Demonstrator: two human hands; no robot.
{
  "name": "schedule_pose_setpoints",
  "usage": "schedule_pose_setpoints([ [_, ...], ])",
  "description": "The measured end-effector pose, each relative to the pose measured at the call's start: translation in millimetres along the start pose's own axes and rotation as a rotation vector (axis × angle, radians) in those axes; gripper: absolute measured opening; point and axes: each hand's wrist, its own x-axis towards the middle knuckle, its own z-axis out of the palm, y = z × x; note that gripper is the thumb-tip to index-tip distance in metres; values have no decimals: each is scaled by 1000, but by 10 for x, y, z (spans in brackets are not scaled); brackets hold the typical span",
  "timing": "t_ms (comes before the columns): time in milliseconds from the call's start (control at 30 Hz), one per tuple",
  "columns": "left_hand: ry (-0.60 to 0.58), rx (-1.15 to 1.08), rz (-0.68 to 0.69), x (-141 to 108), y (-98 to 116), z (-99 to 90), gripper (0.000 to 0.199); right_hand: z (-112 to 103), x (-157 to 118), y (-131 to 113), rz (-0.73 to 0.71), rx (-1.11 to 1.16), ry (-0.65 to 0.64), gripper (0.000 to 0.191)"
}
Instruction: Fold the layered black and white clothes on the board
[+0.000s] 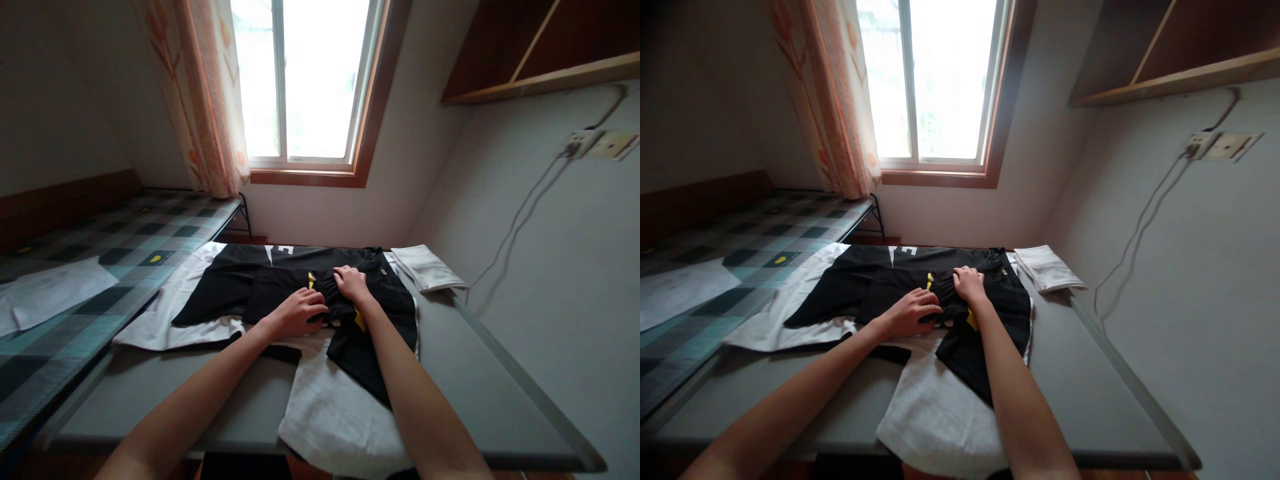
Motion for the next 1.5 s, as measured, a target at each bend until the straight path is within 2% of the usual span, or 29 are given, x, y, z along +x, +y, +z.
schedule_pose_setpoints([
  [300,23,48,6,-14,-33,40,25,-33,175,-55,104,-12,-75,35],
  [433,22,116,33,-13,-46,48,21,-27,190,-96,61,32,1,26],
  [567,-31,164,38,-13,-30,38,20,-22,195,-159,7,85,107,24],
  [733,-74,135,32,-4,23,28,19,32,182,-185,8,29,28,23],
  [833,5,27,-62,10,27,-4,29,55,170,-174,5,25,29,23],
  [967,203,-25,-301,0,-30,-23,31,28,195,-146,-5,133,89,25],
  [1033,165,-4,-313,-24,-59,-3,37,-29,225,-106,28,219,145,25],
  [1133,-8,12,-252,-61,-71,45,51,-148,256,19,134,307,241,25],
  [1200,-61,12,-253,-70,-63,70,52,-211,243,144,207,326,263,25],
  [1267,-63,14,-266,-65,-53,83,54,-234,193,278,252,335,226,25],
  [1367,-45,22,-276,-45,-44,84,58,-214,68,437,266,306,104,32],
  [1500,-17,54,-282,-30,-6,66,56,-202,-82,491,271,165,-101,52],
])
